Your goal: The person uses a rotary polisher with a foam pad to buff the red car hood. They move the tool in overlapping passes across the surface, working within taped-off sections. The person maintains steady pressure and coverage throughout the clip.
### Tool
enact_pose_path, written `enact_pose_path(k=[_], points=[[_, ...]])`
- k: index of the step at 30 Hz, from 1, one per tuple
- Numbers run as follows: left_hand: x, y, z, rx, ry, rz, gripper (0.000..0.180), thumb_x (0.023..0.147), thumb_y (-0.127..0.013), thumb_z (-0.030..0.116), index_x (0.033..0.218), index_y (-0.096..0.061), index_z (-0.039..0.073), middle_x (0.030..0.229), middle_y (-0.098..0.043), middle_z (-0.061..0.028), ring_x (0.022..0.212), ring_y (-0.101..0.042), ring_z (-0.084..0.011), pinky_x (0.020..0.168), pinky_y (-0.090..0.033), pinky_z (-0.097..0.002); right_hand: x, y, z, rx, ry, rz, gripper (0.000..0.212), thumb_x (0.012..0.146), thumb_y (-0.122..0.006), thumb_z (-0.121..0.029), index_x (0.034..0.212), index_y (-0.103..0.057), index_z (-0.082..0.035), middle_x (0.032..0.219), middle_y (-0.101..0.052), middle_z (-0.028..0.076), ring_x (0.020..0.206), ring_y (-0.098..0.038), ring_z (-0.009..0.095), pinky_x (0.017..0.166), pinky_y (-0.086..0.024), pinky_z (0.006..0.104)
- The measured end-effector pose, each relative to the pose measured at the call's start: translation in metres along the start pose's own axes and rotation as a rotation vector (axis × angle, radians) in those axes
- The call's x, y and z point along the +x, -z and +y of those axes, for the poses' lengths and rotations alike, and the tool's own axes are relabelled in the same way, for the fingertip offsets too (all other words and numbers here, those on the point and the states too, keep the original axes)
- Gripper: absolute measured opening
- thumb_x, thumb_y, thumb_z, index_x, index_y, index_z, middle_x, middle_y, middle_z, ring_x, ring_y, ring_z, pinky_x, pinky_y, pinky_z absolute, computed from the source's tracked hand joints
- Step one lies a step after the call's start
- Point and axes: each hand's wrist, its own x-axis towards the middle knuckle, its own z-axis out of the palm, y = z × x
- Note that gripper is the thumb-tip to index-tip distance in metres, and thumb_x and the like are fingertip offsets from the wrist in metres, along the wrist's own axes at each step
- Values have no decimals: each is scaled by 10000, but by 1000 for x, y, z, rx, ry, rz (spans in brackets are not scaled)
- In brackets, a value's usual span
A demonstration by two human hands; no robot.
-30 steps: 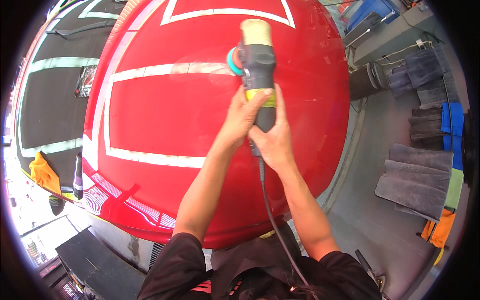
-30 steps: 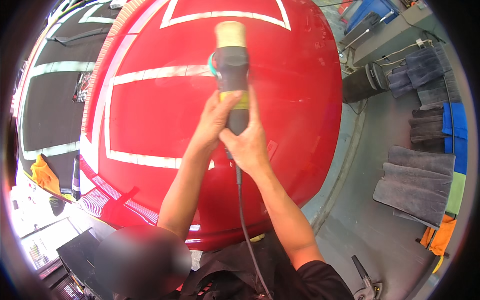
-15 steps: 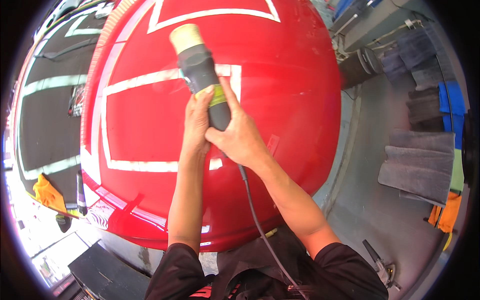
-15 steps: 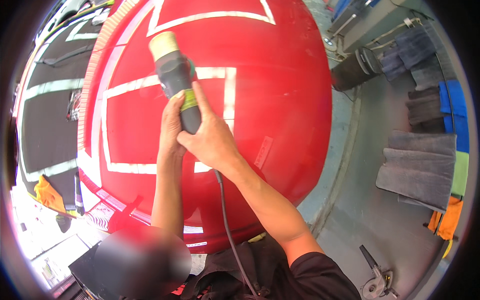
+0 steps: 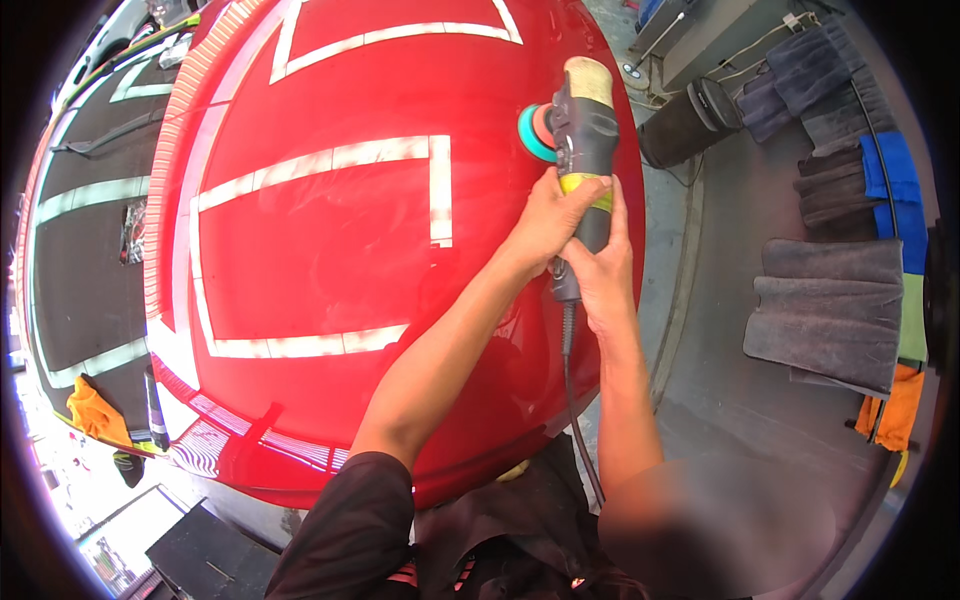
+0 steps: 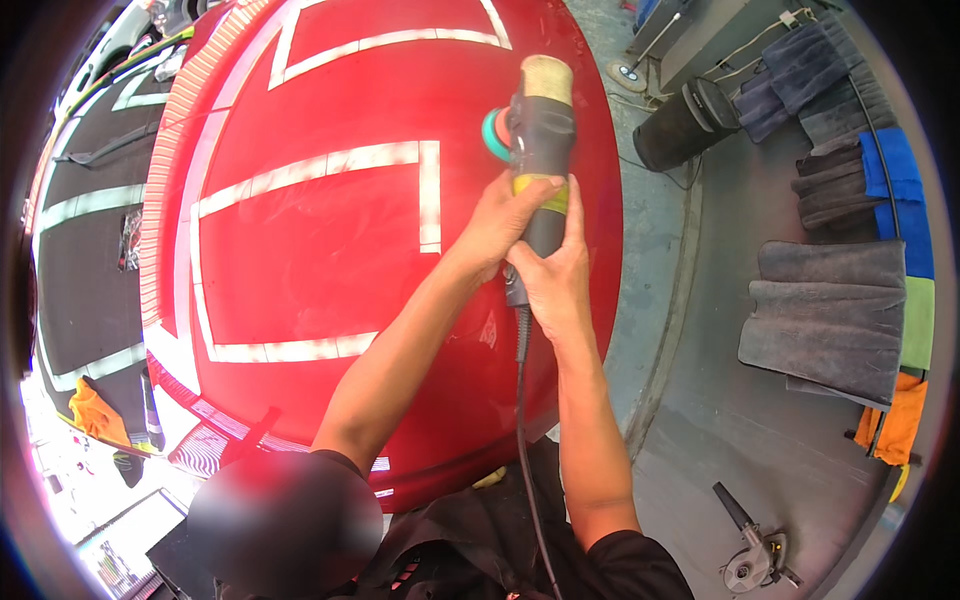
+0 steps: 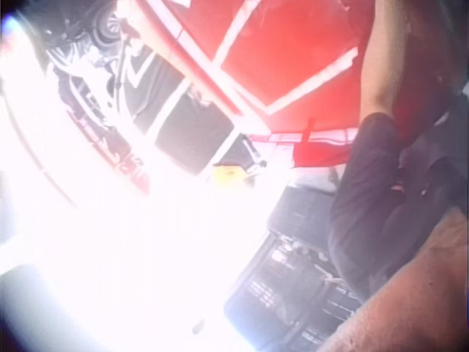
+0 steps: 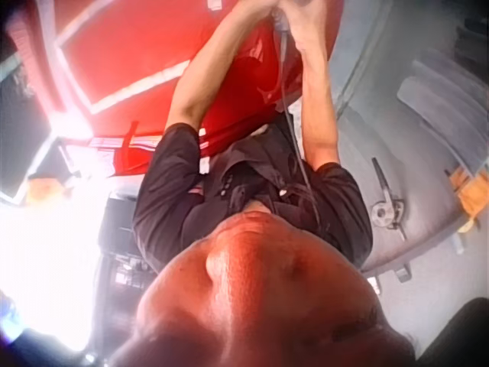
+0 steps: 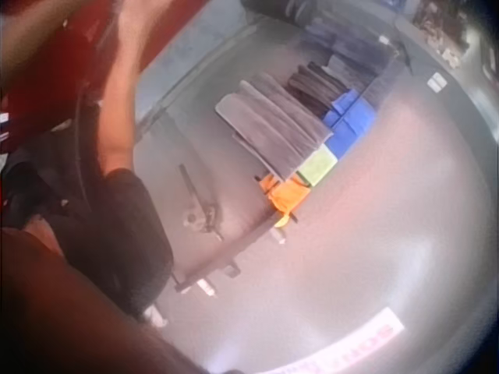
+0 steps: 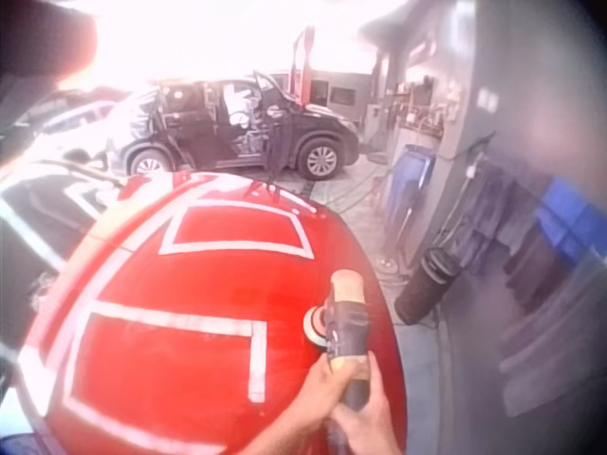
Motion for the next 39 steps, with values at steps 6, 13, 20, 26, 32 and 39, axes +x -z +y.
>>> enact_pose_path(k=[6,13,20,26,32,39], points=[[-35,43,29,-31,-63,113,501,984,-762,366,1271,-559,8,1069,-673,-97,927,-668,-143,791,-565,-323,-12,-50,-5,-26,42,-111,1015,831,-704,-46,1717,-210,-83,1303,-645,160,1066,-674,188,883,-576,332],[-73,103,56,-84,-79,218,471,998,-746,366,1270,-576,20,1045,-674,-79,905,-668,-131,787,-570,-317,-25,-113,-14,-103,35,-260,1057,852,-713,-79,1728,-122,-88,1212,-686,174,912,-713,180,735,-595,338],[-104,154,73,-140,-163,321,471,1009,-735,366,1274,-577,10,1016,-669,-69,855,-657,-121,748,-561,-304,-39,-170,-22,-198,42,-360,1033,860,-718,-87,1725,-160,-172,1147,-711,186,862,-733,231,718,-599,352],[-127,188,82,-168,-225,413,431,1012,-736,368,1235,-612,21,994,-665,-47,832,-649,-109,728,-552,-294,-49,-207,-28,-288,103,-441,1038,856,-721,-118,1723,-156,-195,1193,-708,237,934,-760,337,797,-609,419],[-150,218,92,-206,-291,510,322,1041,-693,349,1184,-673,61,993,-662,-20,828,-651,-98,703,-559,-269,-54,-238,-38,-357,-10,-575,1093,830,-733,-176,1739,-126,-160,1095,-744,261,973,-765,387,857,-598,439],[-167,230,84,-294,-339,618,356,1068,-652,355,1251,-640,50,999,-671,-28,863,-670,-102,739,-578,-282,-51,-247,-37,-470,57,-724,1071,813,-719,-166,1741,-184,-173,1008,-733,228,879,-751,306,819,-576,400]])
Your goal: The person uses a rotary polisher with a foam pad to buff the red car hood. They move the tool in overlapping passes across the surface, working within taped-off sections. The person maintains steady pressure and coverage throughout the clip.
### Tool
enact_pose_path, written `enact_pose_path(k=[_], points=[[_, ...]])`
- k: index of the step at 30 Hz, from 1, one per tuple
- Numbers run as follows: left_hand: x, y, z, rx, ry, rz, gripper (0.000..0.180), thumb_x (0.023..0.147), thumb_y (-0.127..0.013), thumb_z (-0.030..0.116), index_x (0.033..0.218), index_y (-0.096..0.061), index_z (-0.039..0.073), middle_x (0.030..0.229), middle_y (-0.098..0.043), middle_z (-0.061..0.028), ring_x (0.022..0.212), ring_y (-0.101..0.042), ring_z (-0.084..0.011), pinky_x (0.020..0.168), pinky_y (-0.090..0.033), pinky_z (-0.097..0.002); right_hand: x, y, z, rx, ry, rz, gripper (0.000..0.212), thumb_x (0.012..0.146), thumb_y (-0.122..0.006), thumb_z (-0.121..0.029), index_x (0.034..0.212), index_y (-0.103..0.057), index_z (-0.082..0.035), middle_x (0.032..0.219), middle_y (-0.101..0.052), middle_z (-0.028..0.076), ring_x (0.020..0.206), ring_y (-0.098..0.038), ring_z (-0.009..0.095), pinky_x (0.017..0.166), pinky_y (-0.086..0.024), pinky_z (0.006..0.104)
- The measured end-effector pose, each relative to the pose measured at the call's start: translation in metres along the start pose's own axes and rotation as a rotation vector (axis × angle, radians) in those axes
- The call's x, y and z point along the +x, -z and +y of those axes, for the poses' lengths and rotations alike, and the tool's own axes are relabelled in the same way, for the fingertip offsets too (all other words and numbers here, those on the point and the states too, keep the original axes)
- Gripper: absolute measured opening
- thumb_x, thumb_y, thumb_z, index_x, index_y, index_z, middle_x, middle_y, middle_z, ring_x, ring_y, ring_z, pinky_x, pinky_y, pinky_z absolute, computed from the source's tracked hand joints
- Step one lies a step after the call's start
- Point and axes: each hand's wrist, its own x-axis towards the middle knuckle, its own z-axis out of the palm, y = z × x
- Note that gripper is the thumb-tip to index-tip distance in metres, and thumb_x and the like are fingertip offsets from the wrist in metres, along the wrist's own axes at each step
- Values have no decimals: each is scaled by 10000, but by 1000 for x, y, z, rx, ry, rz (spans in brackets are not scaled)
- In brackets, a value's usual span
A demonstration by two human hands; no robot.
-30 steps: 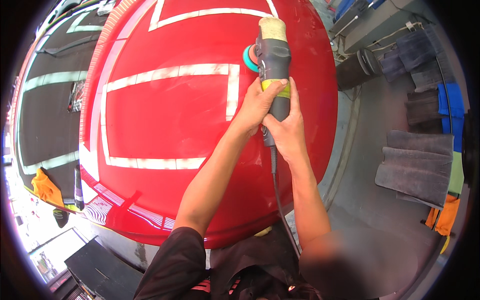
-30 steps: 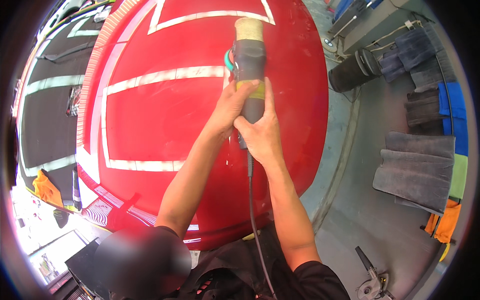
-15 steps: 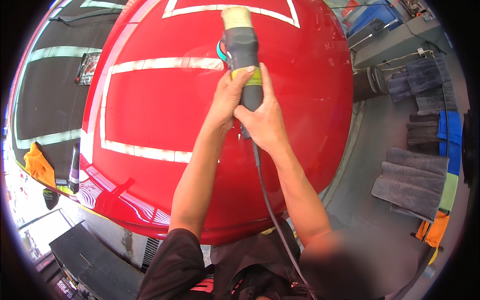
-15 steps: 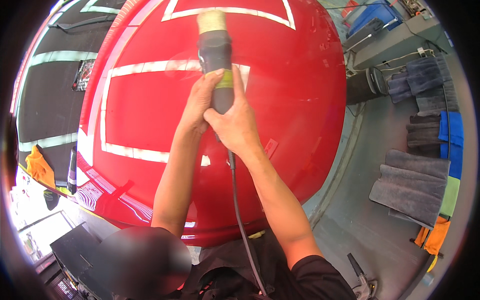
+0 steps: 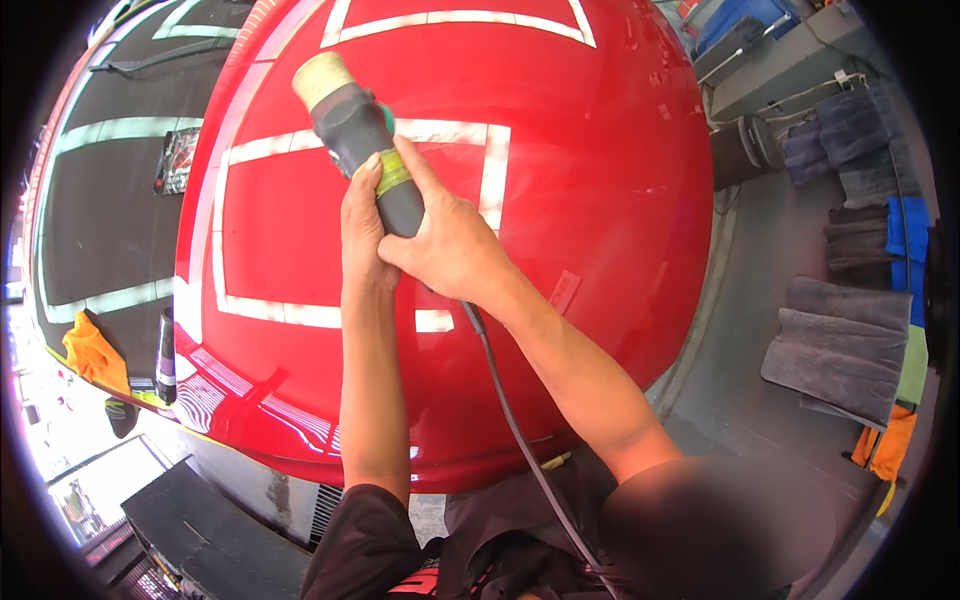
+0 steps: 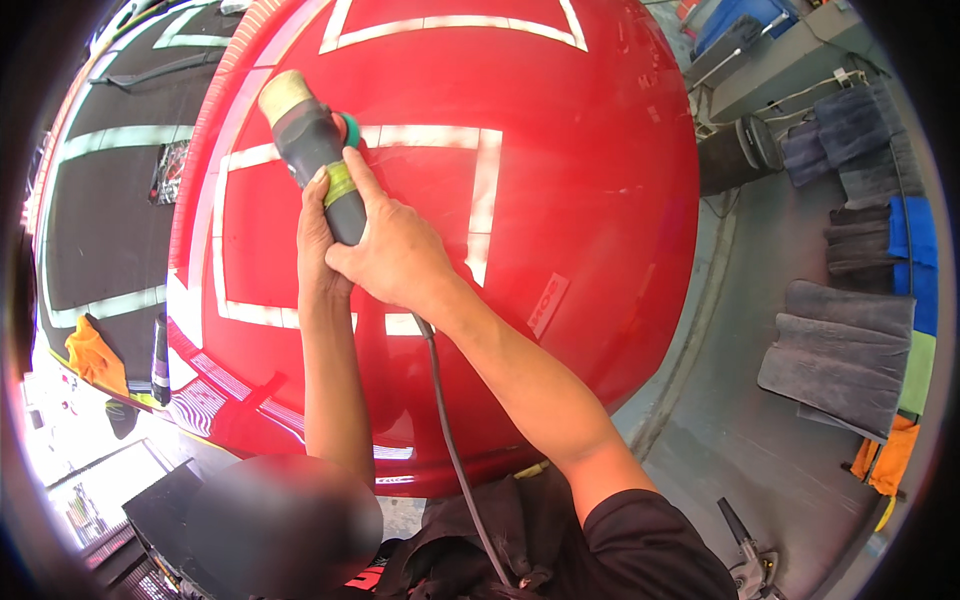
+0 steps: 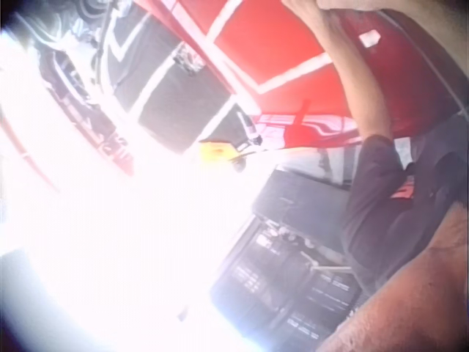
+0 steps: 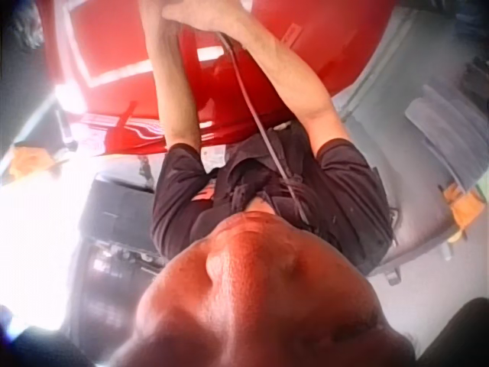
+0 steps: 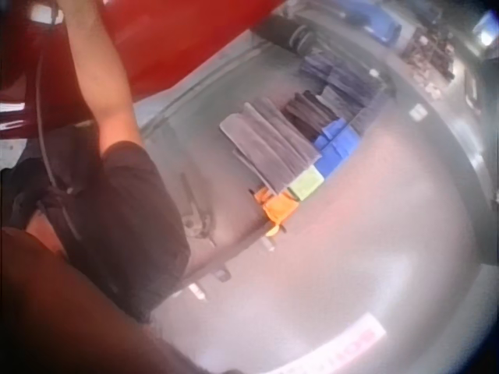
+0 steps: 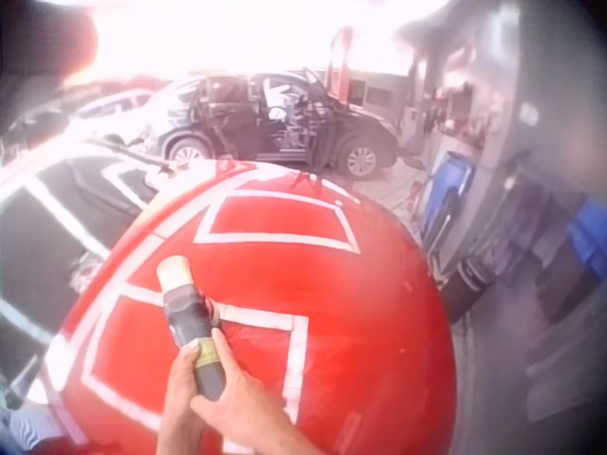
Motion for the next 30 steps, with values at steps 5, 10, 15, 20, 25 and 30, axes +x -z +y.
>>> enact_pose_path(k=[5,10,15,20,25,30], points=[[-11,-39,-29,37,81,-30,403,1067,-651,382,1308,-592,63,1019,-688,-58,848,-704,-145,720,-608,-298,-26,42,21,83,-68,37,1082,800,-725,-192,1736,-182,-179,1026,-747,260,927,-756,401,824,-581,470],[-13,-119,-83,130,105,-231,317,1078,-651,352,1218,-654,68,1018,-669,-7,870,-659,-99,755,-562,-281,-59,107,60,182,-59,289,1064,802,-728,-165,1726,-200,-159,1072,-733,284,938,-757,377,815,-581,444],[-17,-188,-146,134,201,-454,393,1020,-747,339,1240,-595,51,1028,-680,-39,866,-655,-103,752,-558,-301,-94,163,109,210,-18,527,1052,802,-746,-158,1712,-224,-82,1287,-690,253,1080,-726,309,915,-578,394],[-36,-227,-168,240,324,-563,477,992,-747,362,1276,-577,18,1076,-666,-83,927,-657,-142,798,-560,-333,-120,177,134,384,-61,661,1024,821,-741,-99,1709,-232,-61,1231,-675,155,1007,-683,187,870,-572,339],[-46,-205,-150,292,387,-620,547,1005,-718,397,1333,-560,-11,1141,-645,-111,1024,-645,-167,864,-550,-346,-128,145,118,426,-97,687,1036,830,-745,-93,1717,-211,-76,1231,-660,145,993,-673,164,834,-572,324],[-48,-164,-113,256,338,-539,557,1006,-717,403,1339,-556,-13,1141,-643,-108,1017,-643,-163,862,-551,-344,-114,108,96,372,-64,605,1043,843,-747,-102,1724,-188,-87,1259,-641,140,1013,-668,159,826,-573,317]])
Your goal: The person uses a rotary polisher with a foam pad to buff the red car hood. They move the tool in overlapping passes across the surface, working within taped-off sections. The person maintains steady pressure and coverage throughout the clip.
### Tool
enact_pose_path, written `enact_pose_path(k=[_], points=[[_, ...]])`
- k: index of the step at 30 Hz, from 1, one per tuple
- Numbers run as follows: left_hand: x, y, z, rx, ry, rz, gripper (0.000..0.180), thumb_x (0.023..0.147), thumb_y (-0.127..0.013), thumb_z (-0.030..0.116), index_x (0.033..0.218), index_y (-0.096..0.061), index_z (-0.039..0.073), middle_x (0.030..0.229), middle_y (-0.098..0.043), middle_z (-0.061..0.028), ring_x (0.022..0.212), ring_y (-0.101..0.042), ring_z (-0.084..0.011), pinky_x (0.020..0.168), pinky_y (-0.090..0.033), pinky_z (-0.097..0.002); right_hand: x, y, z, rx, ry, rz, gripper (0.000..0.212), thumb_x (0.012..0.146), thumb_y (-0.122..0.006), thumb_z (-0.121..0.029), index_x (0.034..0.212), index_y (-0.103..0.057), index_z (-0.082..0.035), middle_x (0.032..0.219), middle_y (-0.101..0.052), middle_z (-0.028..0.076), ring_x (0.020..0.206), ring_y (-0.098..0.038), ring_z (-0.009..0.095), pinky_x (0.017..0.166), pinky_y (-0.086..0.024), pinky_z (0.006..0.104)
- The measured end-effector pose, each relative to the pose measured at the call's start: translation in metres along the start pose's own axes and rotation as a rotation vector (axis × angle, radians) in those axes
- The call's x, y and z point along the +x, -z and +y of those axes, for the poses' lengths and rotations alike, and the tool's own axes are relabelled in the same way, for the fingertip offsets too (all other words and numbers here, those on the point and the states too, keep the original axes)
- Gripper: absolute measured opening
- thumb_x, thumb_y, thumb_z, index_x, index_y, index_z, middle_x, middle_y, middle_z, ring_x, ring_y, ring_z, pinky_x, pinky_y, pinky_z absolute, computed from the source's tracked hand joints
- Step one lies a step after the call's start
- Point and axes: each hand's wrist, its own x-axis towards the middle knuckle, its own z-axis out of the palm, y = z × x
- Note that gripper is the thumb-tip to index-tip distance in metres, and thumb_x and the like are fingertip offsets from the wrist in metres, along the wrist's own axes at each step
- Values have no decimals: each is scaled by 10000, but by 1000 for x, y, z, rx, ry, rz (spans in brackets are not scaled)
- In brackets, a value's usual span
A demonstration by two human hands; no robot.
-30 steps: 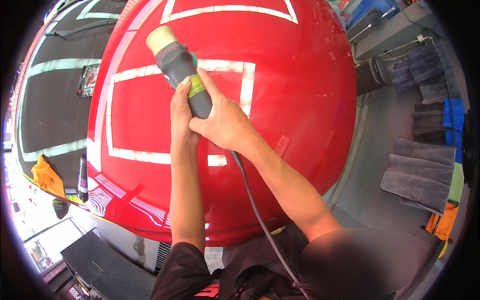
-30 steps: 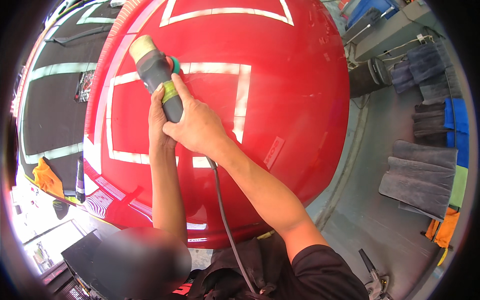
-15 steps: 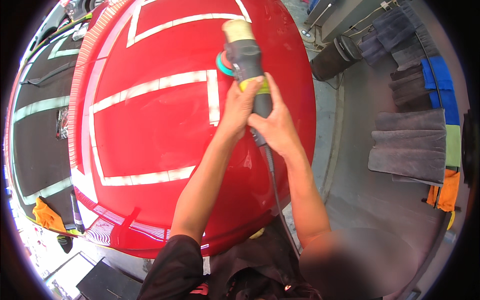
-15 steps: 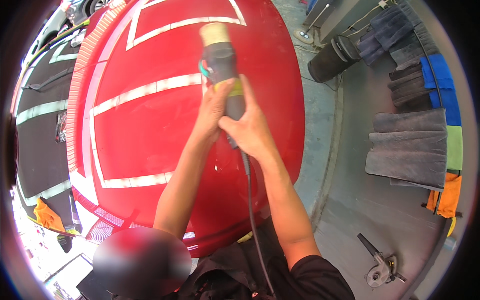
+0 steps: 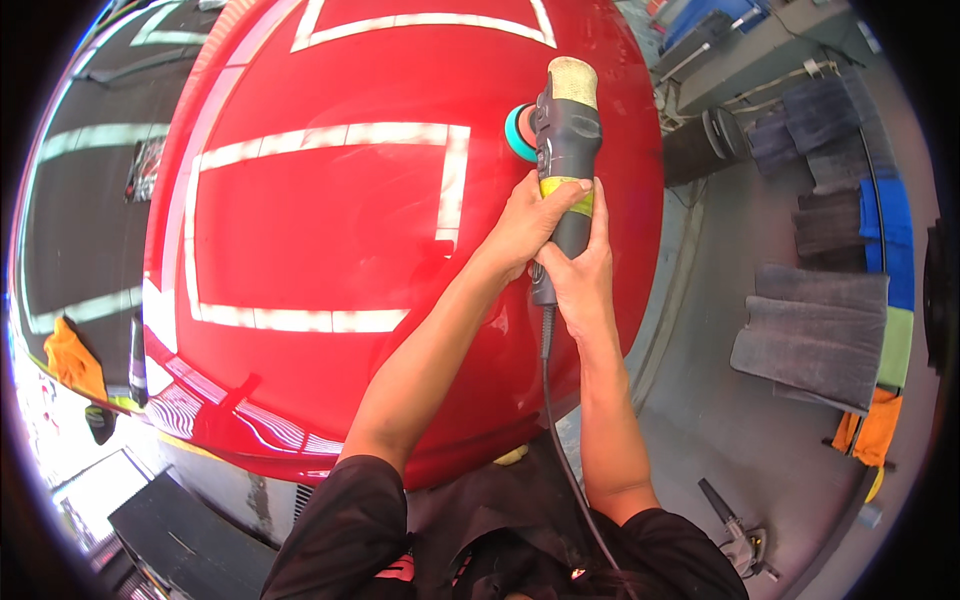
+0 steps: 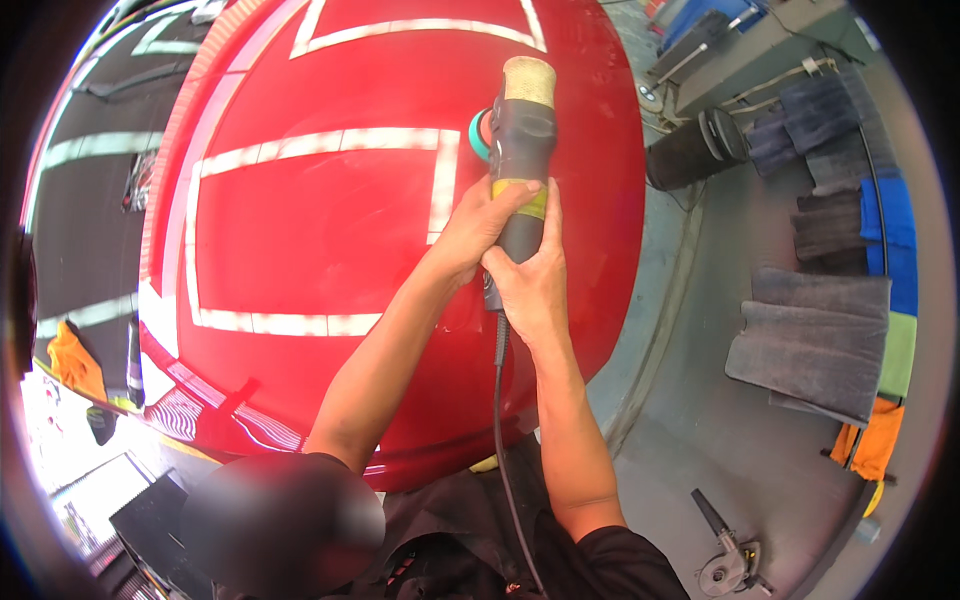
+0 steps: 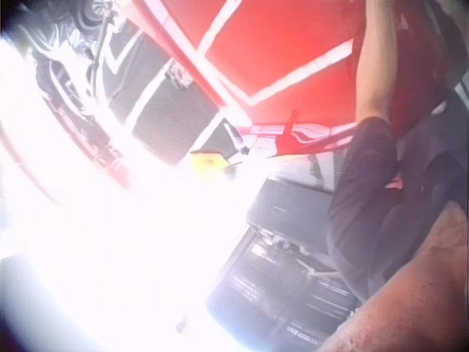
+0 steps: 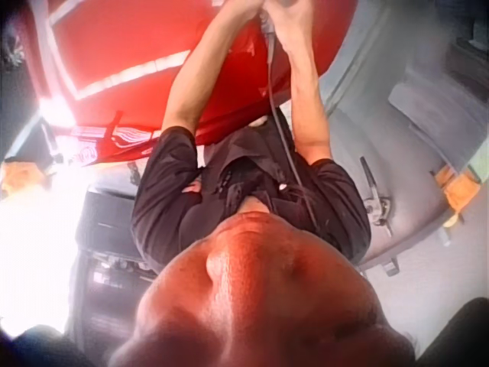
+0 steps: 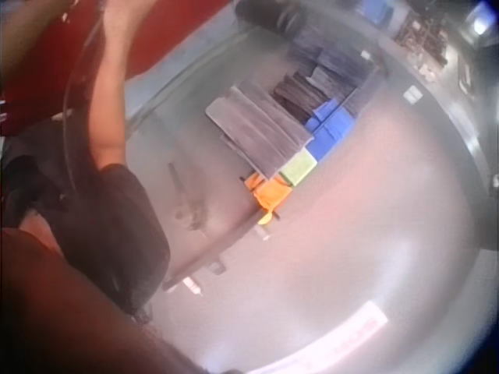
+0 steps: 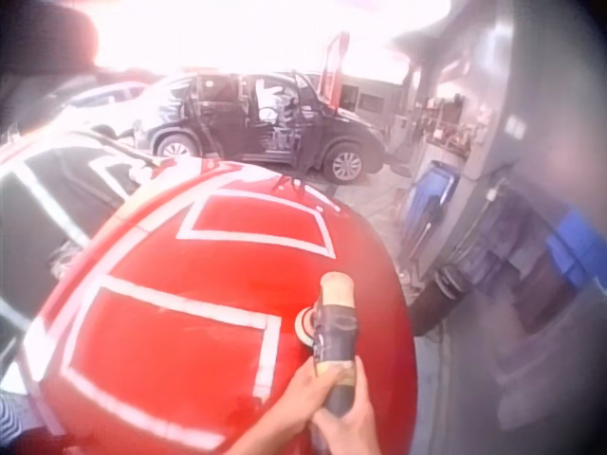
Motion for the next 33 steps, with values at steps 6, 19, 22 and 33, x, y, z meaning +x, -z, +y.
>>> enact_pose_path(k=[6,19,22,33], points=[[-29,55,16,-59,-96,135,494,985,-755,372,1258,-567,6,1069,-665,-96,926,-663,-139,793,-565,-321,-10,-57,-10,-67,9,-111,1054,840,-740,-91,1728,-173,-97,1173,-675,132,932,-685,170,781,-580,318],[-106,164,52,-173,-273,508,321,1071,-656,342,1225,-654,60,993,-675,-20,855,-677,-105,732,-579,-279,-16,-167,-34,-250,5,-544,1107,803,-732,-194,1736,-138,-157,1070,-740,286,934,-754,410,826,-587,471],[-105,148,51,-168,-254,523,341,1059,-654,369,1173,-631,48,949,-654,-31,822,-668,-101,704,-567,-277,-14,-152,-37,-309,-48,-565,1104,801,-728,-184,1738,-144,-161,1018,-741,258,886,-758,382,789,-582,464],[-6,15,-1,-40,-153,189,348,1061,-684,364,1221,-643,58,990,-665,6,858,-643,-82,733,-541,-274,19,2,-10,-157,36,-185,1073,796,-744,-147,1719,-198,-91,1223,-714,267,1008,-752,324,855,-596,419]])
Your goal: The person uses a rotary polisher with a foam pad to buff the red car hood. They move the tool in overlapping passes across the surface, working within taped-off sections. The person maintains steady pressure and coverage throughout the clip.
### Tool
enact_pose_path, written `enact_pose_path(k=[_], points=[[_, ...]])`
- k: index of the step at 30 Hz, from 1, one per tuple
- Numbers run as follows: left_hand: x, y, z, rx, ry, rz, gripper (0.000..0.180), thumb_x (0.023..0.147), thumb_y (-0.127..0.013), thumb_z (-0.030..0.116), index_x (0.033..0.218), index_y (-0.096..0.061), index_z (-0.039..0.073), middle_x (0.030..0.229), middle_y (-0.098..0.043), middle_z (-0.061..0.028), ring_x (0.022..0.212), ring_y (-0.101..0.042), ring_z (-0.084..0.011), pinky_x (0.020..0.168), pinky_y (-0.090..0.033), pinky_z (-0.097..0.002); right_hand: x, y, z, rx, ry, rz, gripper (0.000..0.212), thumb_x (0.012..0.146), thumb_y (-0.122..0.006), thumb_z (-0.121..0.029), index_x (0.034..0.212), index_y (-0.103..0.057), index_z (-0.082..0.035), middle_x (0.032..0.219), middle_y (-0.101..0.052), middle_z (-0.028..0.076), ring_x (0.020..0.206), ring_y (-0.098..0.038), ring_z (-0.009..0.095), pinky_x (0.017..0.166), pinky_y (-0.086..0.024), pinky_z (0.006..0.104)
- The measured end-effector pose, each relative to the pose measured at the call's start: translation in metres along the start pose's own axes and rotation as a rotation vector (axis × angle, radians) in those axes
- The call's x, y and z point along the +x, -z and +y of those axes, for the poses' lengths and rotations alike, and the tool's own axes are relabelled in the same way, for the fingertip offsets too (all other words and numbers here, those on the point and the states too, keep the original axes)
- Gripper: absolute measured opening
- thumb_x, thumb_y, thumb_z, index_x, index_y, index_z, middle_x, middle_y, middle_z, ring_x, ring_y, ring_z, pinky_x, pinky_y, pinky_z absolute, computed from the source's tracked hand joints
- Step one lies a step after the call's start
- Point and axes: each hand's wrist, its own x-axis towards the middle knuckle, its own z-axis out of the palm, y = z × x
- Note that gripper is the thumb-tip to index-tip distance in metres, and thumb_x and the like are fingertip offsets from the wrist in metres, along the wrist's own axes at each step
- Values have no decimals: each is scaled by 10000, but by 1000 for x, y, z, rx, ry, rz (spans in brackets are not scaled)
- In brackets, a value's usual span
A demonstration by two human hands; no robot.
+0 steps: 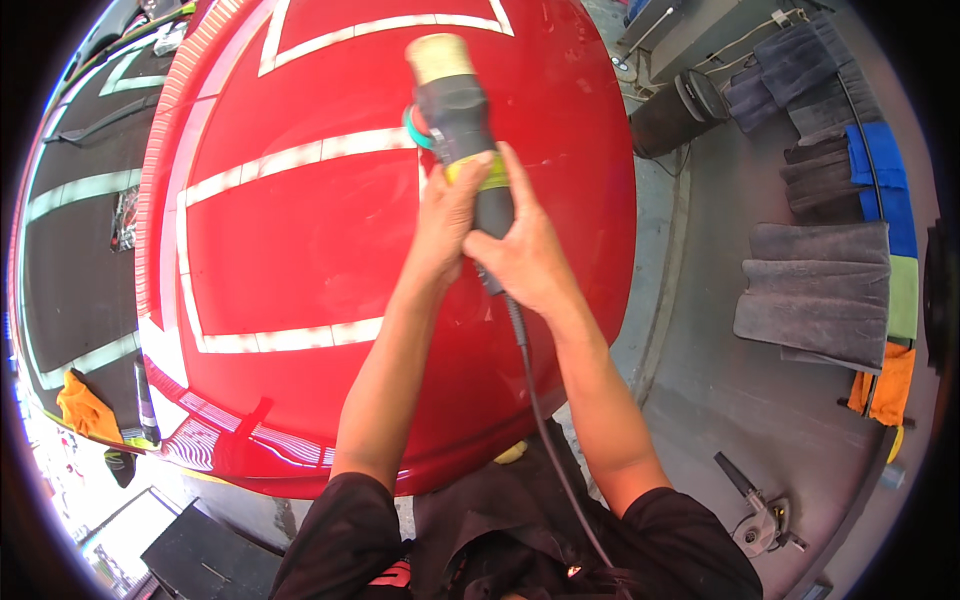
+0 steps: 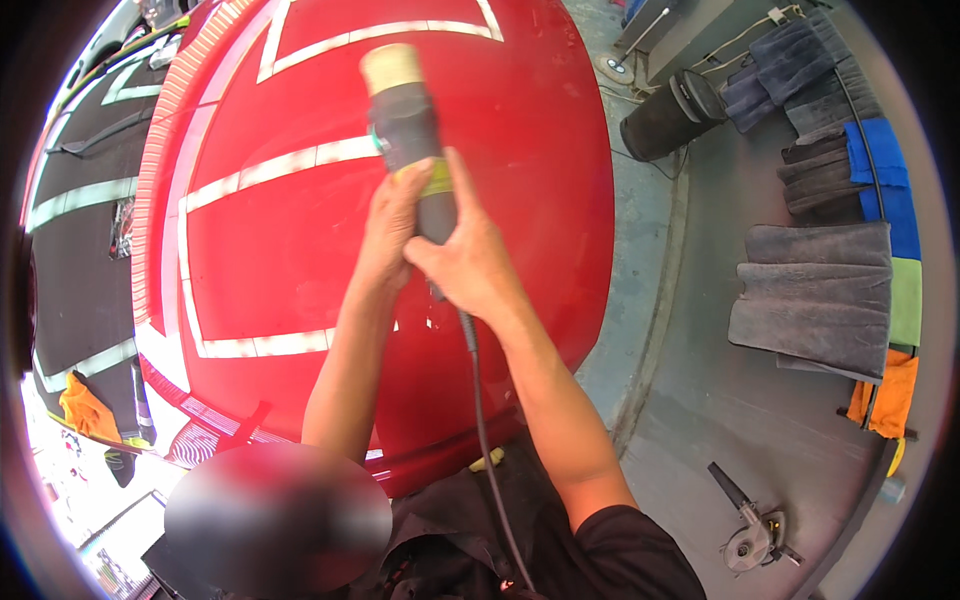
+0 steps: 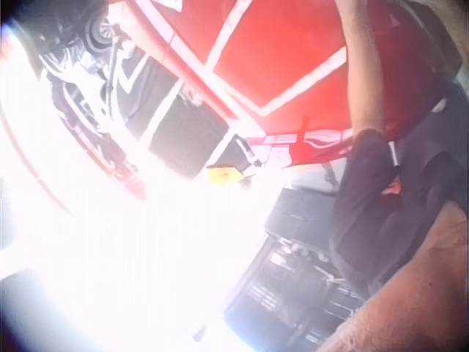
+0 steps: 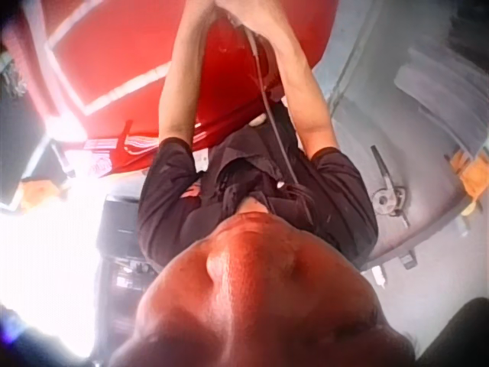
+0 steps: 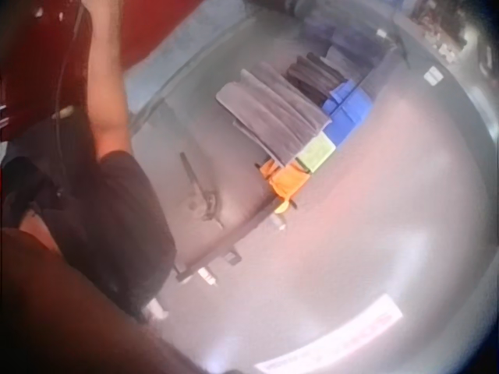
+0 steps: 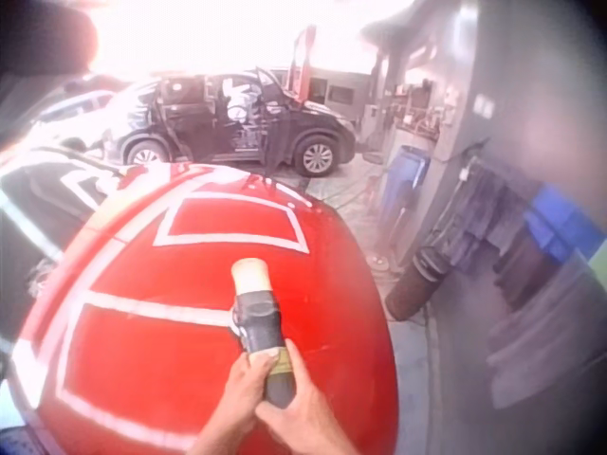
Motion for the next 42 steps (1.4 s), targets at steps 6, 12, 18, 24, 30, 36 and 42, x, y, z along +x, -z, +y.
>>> enact_pose_path(k=[6,12,18,24,30,36,42], points=[[31,-55,-17,5,115,-158,462,985,-766,380,1230,-586,32,1010,-658,-59,881,-639,-124,758,-551,-314,7,38,23,149,1,170,1035,816,-727,-112,1706,-203,-30,1227,-682,214,994,-713,219,832,-592,348],[28,-4,4,7,85,-91,481,985,-761,393,1235,-603,13,990,-659,-57,854,-644,-119,743,-549,-309,10,-9,2,117,-5,131,1039,834,-726,-97,1714,-174,-53,1227,-697,242,973,-731,247,786,-601,363],[5,69,43,-48,-55,81,346,1029,-728,343,1190,-639,50,969,-658,-18,819,-631,-88,717,-531,-286,20,-73,-27,-24,31,-70,1090,815,-735,-184,1727,-143,-114,1116,-734,289,939,-767,372,812,-597,434],[-10,117,65,-178,-119,252,355,1066,-672,354,1279,-620,75,1016,-683,-41,839,-698,-123,693,-592,-286,39,-110,-51,-132,-42,-356,1115,807,-736,-207,1743,-130,-164,1022,-753,277,901,-763,397,800,-589,451],[19,66,44,-133,-98,174,315,1066,-676,353,1208,-654,72,970,-676,-16,837,-666,-97,720,-567,-276,43,-58,-42,-59,-14,-226,1093,801,-736,-187,1735,-170,-144,1075,-743,277,905,-762,370,826,-591,435],[55,-18,1,-5,-20,-63,348,1044,-690,357,1204,-655,50,1022,-670,-27,893,-636,-106,775,-532,-306,43,14,1,136,71,54,1035,807,-738,-130,1699,-223,-25,1312,-669,254,1094,-721,271,894,-584,365],[58,-14,24,59,108,-38,414,1033,-685,378,1226,-638,14,1056,-662,-51,945,-628,-131,811,-528,-315,49,3,-12,72,-32,75,1027,823,-717,-118,1710,-202,-49,1288,-674,240,1065,-715,263,868,-590,371]])
